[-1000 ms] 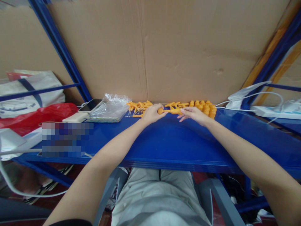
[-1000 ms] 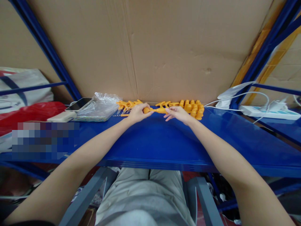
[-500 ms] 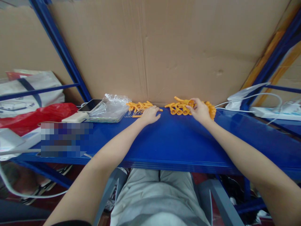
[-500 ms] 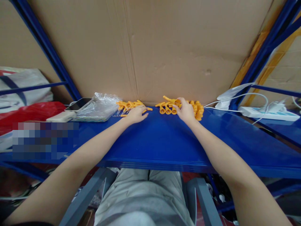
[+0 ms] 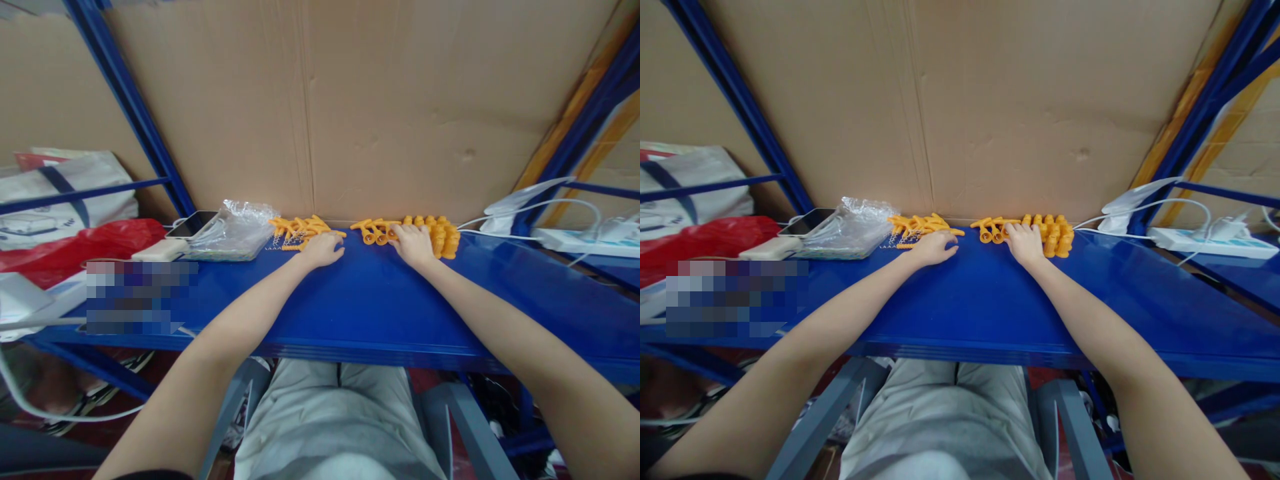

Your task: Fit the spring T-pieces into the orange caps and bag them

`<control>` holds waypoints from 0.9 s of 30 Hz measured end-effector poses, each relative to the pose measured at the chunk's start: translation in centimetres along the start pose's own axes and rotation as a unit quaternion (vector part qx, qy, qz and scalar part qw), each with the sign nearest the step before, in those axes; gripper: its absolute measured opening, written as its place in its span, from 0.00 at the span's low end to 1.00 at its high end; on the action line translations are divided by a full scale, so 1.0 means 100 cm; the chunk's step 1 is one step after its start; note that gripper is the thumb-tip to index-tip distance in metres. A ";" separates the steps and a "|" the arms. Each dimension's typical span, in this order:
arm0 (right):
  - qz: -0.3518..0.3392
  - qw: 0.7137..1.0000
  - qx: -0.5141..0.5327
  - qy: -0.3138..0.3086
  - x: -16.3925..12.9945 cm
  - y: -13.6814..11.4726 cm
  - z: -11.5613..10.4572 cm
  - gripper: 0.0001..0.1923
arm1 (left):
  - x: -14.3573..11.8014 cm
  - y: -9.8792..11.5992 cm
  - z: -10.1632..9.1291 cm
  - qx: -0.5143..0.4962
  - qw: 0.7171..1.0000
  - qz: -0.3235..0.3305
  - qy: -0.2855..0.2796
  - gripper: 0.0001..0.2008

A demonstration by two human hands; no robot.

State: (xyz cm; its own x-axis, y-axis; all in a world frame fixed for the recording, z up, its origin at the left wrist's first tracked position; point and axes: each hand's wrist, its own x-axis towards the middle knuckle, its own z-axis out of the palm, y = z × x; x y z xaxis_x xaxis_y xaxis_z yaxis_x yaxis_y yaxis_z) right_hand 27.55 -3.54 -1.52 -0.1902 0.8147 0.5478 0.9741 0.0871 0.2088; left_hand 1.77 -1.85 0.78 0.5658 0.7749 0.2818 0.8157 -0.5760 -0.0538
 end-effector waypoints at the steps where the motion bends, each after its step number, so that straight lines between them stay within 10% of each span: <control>1: -0.002 1.000 0.001 0.004 0.000 0.001 0.001 0.17 | 0.000 0.000 -0.001 0.001 1.000 0.000 -0.002 0.15; 13: -0.069 0.995 0.008 0.073 0.012 -0.018 -0.008 0.16 | 0.000 0.002 0.002 0.019 0.999 -0.011 -0.036 0.15; 27: -0.155 0.987 -0.041 -0.028 0.041 -0.065 -0.004 0.20 | -0.001 0.004 -0.001 0.005 0.999 -0.001 -0.037 0.15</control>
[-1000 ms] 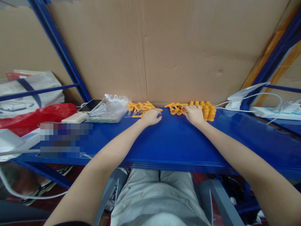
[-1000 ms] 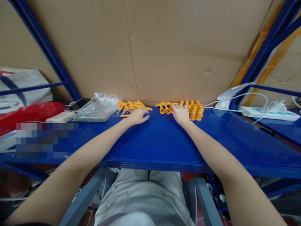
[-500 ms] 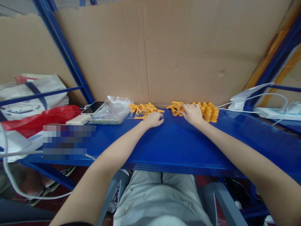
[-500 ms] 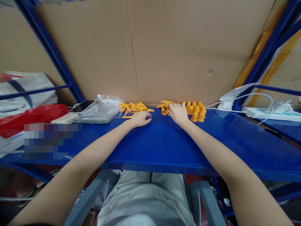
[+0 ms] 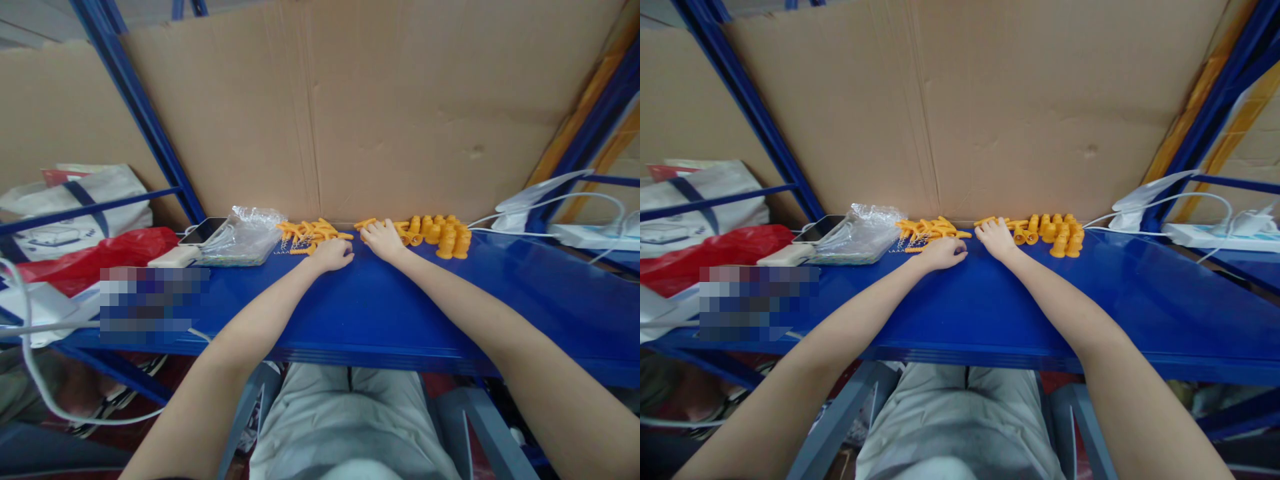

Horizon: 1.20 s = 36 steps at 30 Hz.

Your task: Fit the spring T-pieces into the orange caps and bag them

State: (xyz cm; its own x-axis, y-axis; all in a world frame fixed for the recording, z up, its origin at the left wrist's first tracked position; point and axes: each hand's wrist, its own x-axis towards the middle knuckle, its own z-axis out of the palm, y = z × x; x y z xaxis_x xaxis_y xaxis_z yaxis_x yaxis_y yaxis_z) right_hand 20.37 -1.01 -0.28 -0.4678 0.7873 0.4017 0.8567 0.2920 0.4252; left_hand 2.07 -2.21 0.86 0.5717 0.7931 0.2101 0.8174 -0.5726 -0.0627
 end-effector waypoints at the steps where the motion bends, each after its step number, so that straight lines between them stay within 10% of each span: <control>1: -0.004 1.000 -0.001 -0.004 -0.001 -0.001 0.001 0.20 | 0.000 0.000 0.000 0.001 1.000 0.001 -0.002 0.15; 19: 0.109 0.992 0.030 -0.060 -0.021 0.013 -0.028 0.20 | 0.000 0.000 -0.001 -0.014 1.000 -0.001 -0.005 0.14; 29: 0.311 0.938 0.024 -0.151 -0.059 0.085 -0.037 0.23 | -0.002 0.003 -0.003 0.009 1.000 0.001 -0.017 0.14; 36: 0.290 0.940 0.041 -0.174 -0.071 0.127 -0.002 0.23 | -0.002 0.002 -0.003 0.012 1.000 0.004 -0.022 0.15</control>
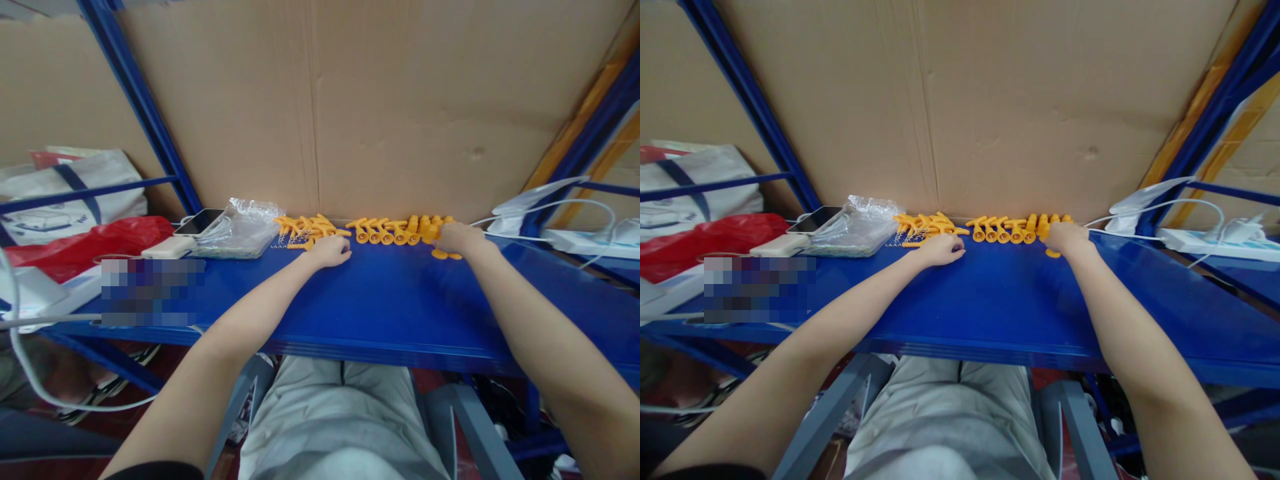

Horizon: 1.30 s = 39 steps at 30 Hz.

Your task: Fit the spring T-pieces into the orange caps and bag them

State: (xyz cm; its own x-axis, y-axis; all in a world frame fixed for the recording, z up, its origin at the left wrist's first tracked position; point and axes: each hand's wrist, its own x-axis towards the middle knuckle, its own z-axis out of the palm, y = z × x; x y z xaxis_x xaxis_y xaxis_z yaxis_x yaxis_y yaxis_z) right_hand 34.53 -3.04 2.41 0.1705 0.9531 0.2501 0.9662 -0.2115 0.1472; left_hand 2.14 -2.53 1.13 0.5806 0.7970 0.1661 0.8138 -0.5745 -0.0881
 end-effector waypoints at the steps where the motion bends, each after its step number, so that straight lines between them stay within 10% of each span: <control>1: -0.011 1.000 -0.001 -0.010 0.002 0.001 0.003 0.23 | 0.000 0.000 0.000 0.000 1.000 0.001 0.000 0.15; 13: -0.182 0.982 0.009 -0.043 0.013 -0.009 0.030 0.14 | -0.001 0.001 0.000 -0.001 1.000 -0.013 0.004 0.16; 26: -0.150 0.981 0.107 -0.054 -0.011 -0.035 0.013 0.09 | -0.002 0.003 -0.008 0.016 0.977 -0.210 -0.018 0.19; 39: -0.190 0.974 0.090 -0.085 -0.017 -0.041 0.004 0.14 | -0.002 0.003 -0.005 0.023 0.986 -0.159 -0.043 0.18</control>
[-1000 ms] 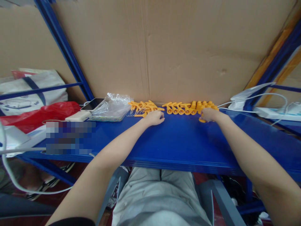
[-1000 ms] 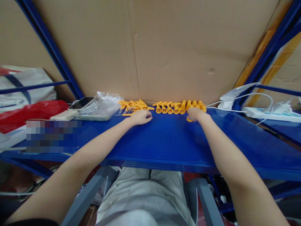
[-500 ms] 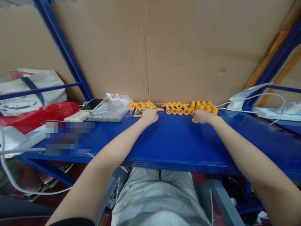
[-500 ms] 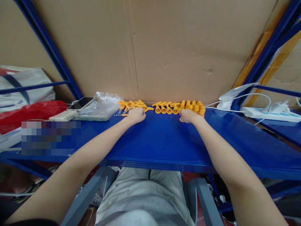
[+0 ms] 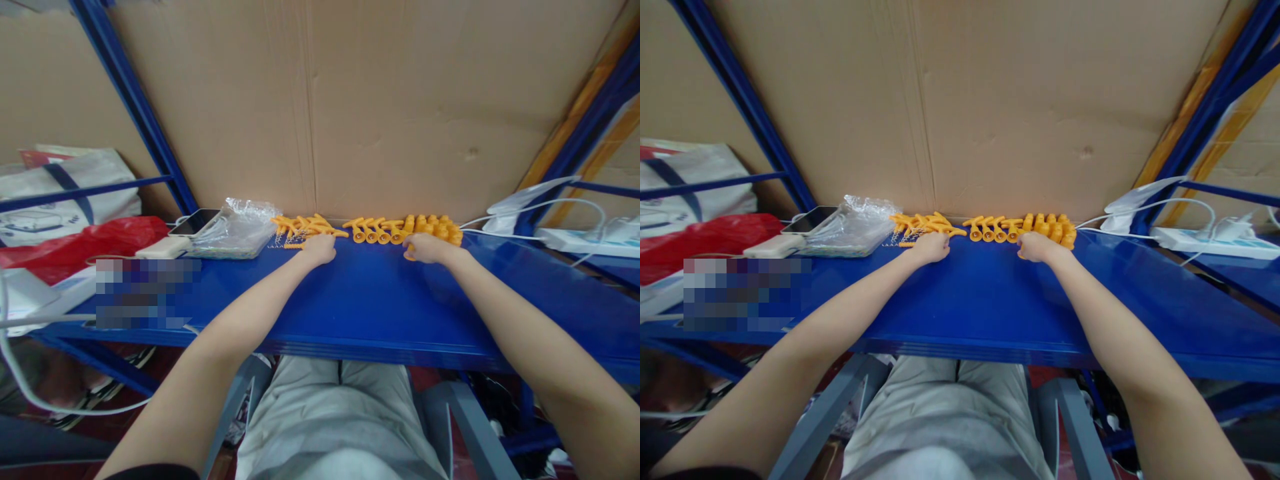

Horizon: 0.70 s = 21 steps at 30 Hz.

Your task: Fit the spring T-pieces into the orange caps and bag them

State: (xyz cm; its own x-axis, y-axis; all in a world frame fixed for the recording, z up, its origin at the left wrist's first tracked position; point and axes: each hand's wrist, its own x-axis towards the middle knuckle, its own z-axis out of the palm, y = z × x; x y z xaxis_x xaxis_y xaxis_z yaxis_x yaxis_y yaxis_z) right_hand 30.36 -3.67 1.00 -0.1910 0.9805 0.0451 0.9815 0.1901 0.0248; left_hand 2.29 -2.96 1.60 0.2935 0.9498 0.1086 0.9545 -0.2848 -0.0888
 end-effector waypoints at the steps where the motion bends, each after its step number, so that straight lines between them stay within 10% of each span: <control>1: -0.001 1.000 0.001 0.002 0.000 -0.001 -0.001 0.14 | 0.000 0.000 0.000 -0.008 1.000 0.004 0.004 0.18; 21: -0.040 0.997 0.041 0.049 0.004 0.007 0.006 0.09 | 0.003 0.014 0.012 -0.158 0.956 0.239 0.055 0.08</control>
State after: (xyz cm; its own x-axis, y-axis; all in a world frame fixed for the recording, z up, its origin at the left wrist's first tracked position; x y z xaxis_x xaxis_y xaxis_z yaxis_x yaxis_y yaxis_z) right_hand 30.95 -3.16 0.48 -0.2647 0.9536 0.1436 0.9604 0.2741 -0.0499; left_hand 3.63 -2.93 0.31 0.6880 0.6864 0.2356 0.6728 -0.7250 0.1474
